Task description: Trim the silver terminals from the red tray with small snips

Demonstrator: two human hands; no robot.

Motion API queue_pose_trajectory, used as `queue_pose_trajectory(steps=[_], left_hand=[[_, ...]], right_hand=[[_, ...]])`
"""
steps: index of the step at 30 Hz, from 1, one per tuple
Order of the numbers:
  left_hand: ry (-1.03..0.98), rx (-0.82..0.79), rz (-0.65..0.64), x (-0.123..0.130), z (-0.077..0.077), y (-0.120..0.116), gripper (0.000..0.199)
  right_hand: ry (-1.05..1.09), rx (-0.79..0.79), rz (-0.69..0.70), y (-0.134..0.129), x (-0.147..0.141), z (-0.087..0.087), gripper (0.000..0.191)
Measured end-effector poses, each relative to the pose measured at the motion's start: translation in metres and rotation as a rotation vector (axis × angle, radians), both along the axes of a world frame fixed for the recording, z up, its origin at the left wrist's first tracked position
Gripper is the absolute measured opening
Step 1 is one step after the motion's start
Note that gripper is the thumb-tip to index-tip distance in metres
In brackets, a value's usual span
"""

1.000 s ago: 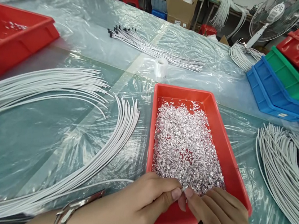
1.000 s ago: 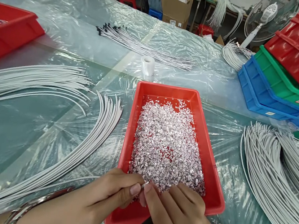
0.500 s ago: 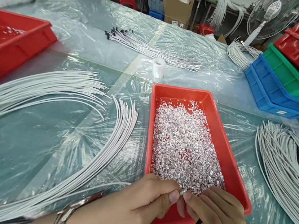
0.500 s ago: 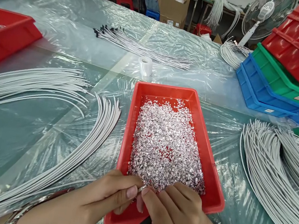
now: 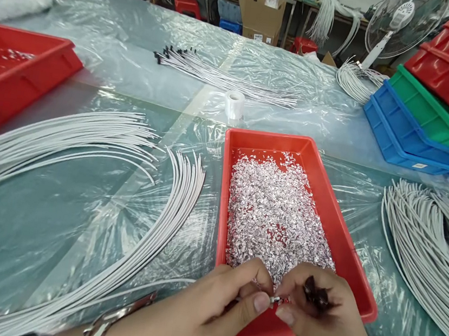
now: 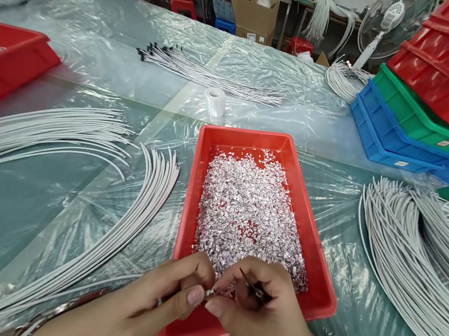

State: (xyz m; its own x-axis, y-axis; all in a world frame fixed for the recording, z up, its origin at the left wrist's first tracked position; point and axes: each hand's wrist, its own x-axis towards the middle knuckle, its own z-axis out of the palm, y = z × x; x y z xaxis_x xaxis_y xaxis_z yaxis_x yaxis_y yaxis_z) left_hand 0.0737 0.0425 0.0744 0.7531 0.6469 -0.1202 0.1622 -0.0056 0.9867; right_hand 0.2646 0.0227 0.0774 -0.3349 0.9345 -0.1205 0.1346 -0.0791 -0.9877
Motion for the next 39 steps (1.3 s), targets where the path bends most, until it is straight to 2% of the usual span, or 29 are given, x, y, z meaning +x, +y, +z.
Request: queue_pose_trajectory(steps=[5, 12, 18, 24, 28, 33, 39], left_hand=[[0.003, -0.006, 0.002, 0.001, 0.001, 0.0, 0.02], [0.033, 0.049, -0.022, 0.0, 0.002, 0.001, 0.014], [0.066, 0.064, -0.037, -0.001, 0.0, 0.0, 0.016], [0.082, 0.026, -0.017, -0.001, -0.001, 0.0, 0.021], [0.081, -0.002, 0.0, -0.001, -0.002, 0.0, 0.022], [0.027, -0.123, -0.007, 0.001, 0.0, 0.0, 0.023], [-0.031, -0.23, 0.006, 0.003, 0.0, -0.001, 0.027]], right_hand=[[-0.004, -0.143, -0.053, -0.001, -0.004, 0.004, 0.024], [0.025, -0.211, -0.029, -0.001, -0.005, 0.003, 0.017], [-0.037, -0.152, -0.06, -0.001, -0.007, 0.007, 0.006], [-0.087, -0.009, 0.016, 0.0, -0.002, 0.003, 0.008], [-0.092, 0.03, -0.031, 0.001, -0.003, 0.004, 0.009], [-0.042, -0.047, -0.052, 0.005, -0.006, 0.008, 0.009], [0.088, -0.218, -0.074, 0.0, -0.004, -0.002, 0.007]])
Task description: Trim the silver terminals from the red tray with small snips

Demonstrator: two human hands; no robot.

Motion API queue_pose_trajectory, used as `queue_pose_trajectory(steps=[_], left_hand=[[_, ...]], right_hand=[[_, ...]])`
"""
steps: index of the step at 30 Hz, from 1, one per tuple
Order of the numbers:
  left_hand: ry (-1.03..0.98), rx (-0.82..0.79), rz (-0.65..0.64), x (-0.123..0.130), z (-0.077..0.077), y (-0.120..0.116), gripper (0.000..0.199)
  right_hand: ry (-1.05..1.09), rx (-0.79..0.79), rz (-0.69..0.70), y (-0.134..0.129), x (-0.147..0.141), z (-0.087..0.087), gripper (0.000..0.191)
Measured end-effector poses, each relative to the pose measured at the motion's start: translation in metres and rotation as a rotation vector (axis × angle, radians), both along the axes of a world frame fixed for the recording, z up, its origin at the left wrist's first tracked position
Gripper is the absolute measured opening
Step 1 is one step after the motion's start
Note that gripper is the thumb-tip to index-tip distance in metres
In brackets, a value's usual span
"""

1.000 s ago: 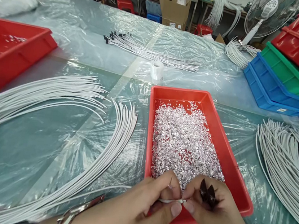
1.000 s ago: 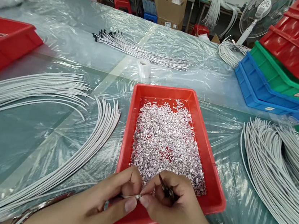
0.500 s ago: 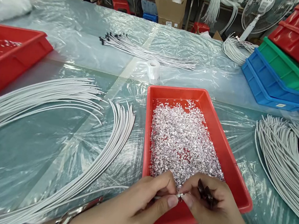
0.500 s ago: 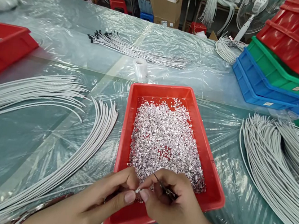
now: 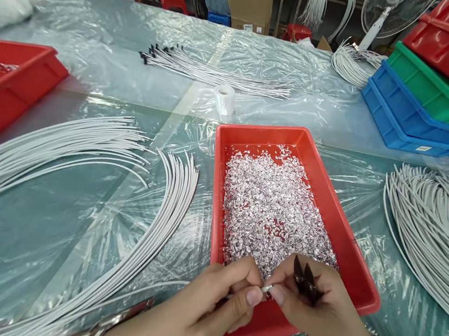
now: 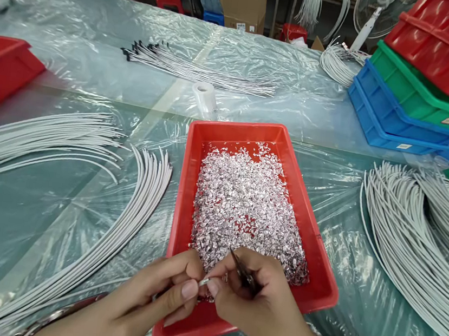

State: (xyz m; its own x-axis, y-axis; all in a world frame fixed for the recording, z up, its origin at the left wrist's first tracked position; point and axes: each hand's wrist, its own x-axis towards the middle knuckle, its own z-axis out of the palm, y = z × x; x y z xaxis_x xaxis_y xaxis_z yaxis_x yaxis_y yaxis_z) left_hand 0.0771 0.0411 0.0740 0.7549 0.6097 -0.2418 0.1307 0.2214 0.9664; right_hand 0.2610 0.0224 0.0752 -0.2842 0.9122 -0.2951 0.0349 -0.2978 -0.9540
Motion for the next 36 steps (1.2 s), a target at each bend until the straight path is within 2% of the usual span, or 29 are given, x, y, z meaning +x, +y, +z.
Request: queue_pose_trajectory(steps=[4, 15, 21, 28, 36], left_hand=[[0.025, -0.003, 0.011, -0.0005, -0.0024, -0.0021, 0.027], [0.084, 0.042, -0.003, -0.0018, -0.0025, -0.0026, 0.03], [0.105, 0.047, 0.016, -0.0008, -0.0021, -0.0029, 0.029], [0.053, 0.005, 0.098, 0.002, -0.0015, -0.0058, 0.028], [0.098, 0.102, 0.032, -0.0002, 0.0, -0.0022, 0.026]], right_hand=[[0.05, -0.082, -0.034, -0.0024, 0.0003, -0.003, 0.009], [0.042, -0.11, -0.019, -0.0007, 0.0016, 0.0014, 0.012], [0.068, -0.111, 0.038, 0.0032, 0.0022, 0.0019, 0.01], [0.065, -0.101, 0.066, 0.0026, 0.0011, 0.0015, 0.015], [0.04, -0.116, 0.08, 0.0025, 0.0012, 0.0033, 0.013]])
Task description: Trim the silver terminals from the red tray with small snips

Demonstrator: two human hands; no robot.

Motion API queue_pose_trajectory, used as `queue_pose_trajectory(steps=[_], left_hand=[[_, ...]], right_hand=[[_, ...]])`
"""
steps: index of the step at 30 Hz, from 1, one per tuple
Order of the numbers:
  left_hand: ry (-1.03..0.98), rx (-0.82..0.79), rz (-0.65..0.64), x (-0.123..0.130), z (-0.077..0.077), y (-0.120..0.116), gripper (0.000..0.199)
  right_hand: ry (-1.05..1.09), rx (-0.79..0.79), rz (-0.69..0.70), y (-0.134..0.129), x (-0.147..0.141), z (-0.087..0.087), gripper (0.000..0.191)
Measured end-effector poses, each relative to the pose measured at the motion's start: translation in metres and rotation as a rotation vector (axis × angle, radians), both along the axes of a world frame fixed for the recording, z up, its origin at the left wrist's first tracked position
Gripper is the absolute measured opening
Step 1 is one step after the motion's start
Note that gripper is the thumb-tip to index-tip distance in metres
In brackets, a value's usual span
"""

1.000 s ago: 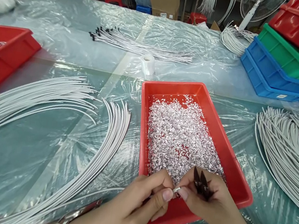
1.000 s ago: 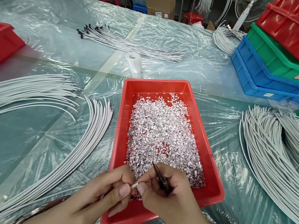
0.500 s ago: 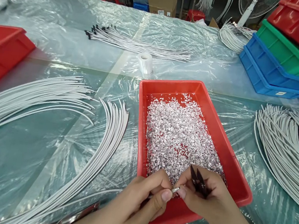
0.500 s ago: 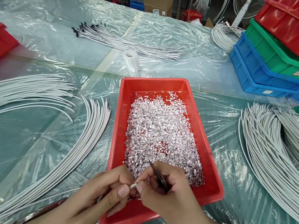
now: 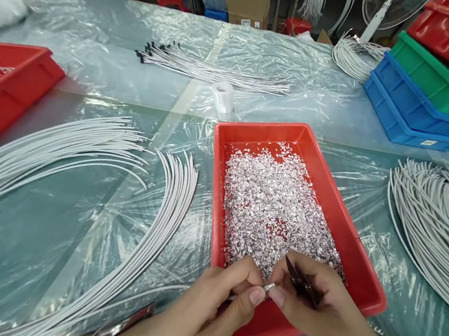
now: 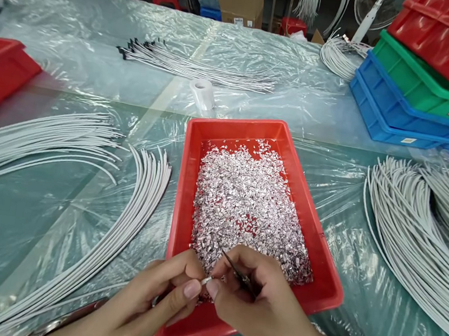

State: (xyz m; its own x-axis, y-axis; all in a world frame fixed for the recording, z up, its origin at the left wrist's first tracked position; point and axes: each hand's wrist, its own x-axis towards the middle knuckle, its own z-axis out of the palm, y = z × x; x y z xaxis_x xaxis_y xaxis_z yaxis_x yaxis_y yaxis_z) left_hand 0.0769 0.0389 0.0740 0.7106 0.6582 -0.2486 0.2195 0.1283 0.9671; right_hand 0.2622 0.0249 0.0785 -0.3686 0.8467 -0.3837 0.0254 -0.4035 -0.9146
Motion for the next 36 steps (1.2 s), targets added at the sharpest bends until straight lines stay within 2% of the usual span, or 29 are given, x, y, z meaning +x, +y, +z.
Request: queue_pose_trajectory(steps=[6, 11, 15, 24, 29, 36], left_hand=[[0.052, 0.043, -0.012, 0.0, -0.001, -0.001, 0.026], [0.061, 0.037, -0.011, 0.0, -0.001, -0.001, 0.026], [0.043, 0.011, -0.012, 0.001, -0.001, -0.002, 0.026], [-0.004, -0.055, -0.012, 0.002, -0.003, -0.002, 0.029], [-0.016, -0.099, 0.065, 0.004, -0.001, -0.004, 0.031], [-0.017, -0.069, 0.017, 0.003, -0.003, -0.002, 0.031]], right_hand=[[0.026, -0.04, -0.006, 0.001, 0.001, 0.002, 0.02], [0.091, -0.086, 0.046, 0.004, 0.004, 0.002, 0.026], [0.19, -0.143, 0.036, 0.003, 0.005, -0.003, 0.022], [0.227, -0.176, 0.026, 0.003, 0.001, -0.005, 0.024], [0.236, -0.172, 0.027, 0.001, 0.002, -0.008, 0.019], [0.213, -0.151, 0.031, 0.002, 0.0, -0.008, 0.017]])
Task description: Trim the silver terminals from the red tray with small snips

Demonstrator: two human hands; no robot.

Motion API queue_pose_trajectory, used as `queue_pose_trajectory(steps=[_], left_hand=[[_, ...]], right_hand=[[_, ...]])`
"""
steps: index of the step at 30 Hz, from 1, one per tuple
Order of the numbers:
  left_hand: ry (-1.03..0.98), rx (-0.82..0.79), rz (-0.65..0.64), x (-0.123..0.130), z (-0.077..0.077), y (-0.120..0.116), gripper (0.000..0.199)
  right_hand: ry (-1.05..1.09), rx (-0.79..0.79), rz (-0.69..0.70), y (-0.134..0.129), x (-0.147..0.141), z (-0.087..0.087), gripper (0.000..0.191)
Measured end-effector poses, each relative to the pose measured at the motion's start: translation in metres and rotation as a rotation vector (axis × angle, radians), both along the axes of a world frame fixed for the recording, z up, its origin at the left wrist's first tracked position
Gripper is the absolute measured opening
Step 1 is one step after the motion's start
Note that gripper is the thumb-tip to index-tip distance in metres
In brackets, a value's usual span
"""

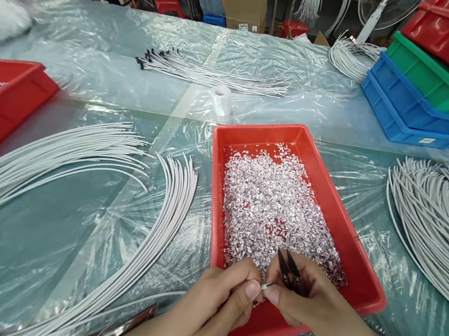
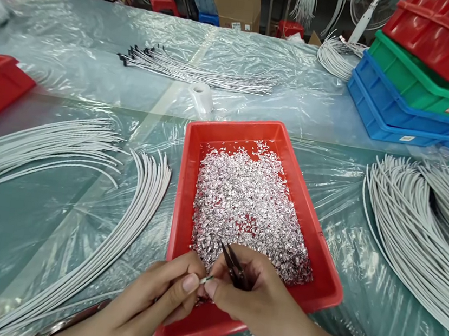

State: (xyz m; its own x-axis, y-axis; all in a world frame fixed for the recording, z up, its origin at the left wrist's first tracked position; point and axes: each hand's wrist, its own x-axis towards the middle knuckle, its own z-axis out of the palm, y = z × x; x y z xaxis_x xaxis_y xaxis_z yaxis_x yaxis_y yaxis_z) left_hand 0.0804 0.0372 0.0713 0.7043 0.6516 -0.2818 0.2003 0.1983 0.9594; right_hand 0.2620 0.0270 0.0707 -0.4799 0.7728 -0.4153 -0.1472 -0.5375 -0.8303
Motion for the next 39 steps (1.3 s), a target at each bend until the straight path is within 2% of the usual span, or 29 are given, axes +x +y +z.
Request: queue_pose_trajectory(steps=[6, 13, 23, 39], left_hand=[[0.037, 0.056, -0.02, -0.0012, 0.0034, 0.0015, 0.031], [0.016, 0.022, 0.017, 0.0003, 0.0033, 0.0018, 0.034], [-0.029, -0.078, 0.044, -0.0019, -0.0017, 0.0001, 0.035], [-0.04, -0.192, 0.081, -0.0037, 0.0024, 0.002, 0.037]], right_hand=[[-0.076, 0.076, 0.002, -0.0002, 0.0007, 0.0044, 0.019], [-0.18, 0.093, 0.036, -0.0012, 0.0008, 0.0052, 0.022], [-0.148, 0.108, 0.042, -0.0015, 0.0014, 0.0055, 0.02], [-0.148, 0.131, 0.008, -0.0026, -0.0002, 0.0035, 0.016]])
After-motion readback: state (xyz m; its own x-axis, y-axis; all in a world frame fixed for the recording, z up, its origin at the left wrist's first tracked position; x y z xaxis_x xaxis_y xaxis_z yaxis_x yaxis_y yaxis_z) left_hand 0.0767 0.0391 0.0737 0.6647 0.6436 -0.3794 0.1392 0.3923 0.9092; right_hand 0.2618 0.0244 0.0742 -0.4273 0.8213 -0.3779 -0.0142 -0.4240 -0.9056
